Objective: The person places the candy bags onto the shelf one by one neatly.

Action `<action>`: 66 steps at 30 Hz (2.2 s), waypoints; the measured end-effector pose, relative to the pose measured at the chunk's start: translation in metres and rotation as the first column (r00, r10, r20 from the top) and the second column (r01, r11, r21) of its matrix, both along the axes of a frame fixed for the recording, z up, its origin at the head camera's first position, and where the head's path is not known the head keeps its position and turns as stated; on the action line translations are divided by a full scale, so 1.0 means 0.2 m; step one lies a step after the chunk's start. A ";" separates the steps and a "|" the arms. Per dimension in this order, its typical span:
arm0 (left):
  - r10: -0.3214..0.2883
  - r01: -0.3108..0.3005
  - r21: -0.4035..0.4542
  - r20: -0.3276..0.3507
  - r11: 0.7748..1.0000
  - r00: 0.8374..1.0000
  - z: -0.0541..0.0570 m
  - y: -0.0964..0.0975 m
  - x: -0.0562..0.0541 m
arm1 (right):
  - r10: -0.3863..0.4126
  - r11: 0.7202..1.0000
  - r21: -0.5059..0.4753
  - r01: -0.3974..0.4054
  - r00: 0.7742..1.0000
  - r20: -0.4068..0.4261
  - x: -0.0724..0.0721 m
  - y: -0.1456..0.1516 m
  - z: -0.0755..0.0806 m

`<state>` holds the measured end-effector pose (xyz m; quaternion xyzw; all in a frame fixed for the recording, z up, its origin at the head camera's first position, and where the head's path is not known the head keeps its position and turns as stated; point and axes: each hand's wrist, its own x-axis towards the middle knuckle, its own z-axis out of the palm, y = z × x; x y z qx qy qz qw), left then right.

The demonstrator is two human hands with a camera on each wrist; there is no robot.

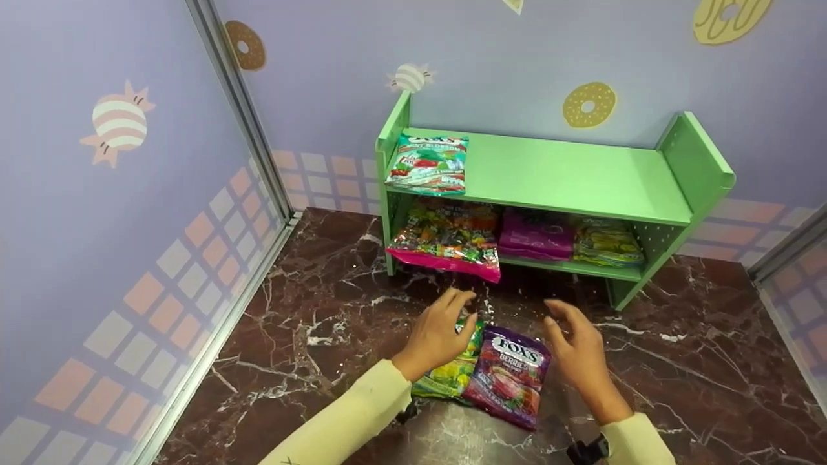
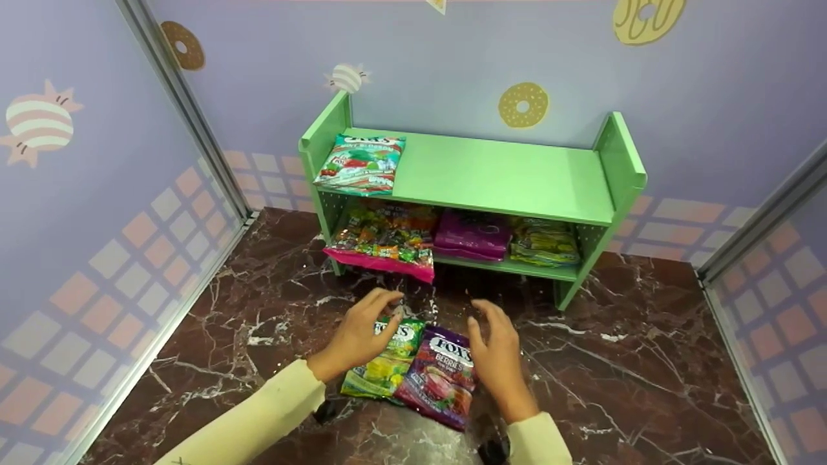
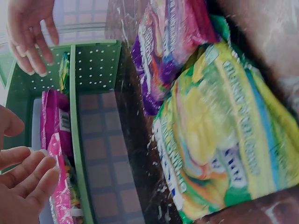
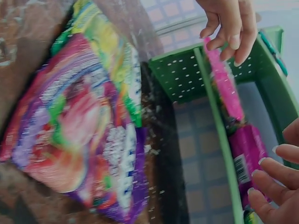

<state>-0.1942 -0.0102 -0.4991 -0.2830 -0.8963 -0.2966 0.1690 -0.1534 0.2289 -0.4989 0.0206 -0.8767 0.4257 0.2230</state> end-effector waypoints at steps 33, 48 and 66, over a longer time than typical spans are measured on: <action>-0.024 0.043 -0.056 0.298 0.998 0.954 -0.26 0.04 0.13 | -0.013 1.000 0.026 0.000 0.863 0.506 0.22 0.07 -0.32; -0.006 0.043 -0.083 0.405 0.996 0.914 -0.32 0.10 0.18 | 0.092 0.974 -0.222 0.055 0.795 0.599 0.22 0.03 -0.35; 0.003 0.045 -0.075 0.550 0.996 0.835 -0.34 0.14 0.21 | 0.077 0.995 -0.091 -0.030 0.818 0.570 0.25 0.00 -0.39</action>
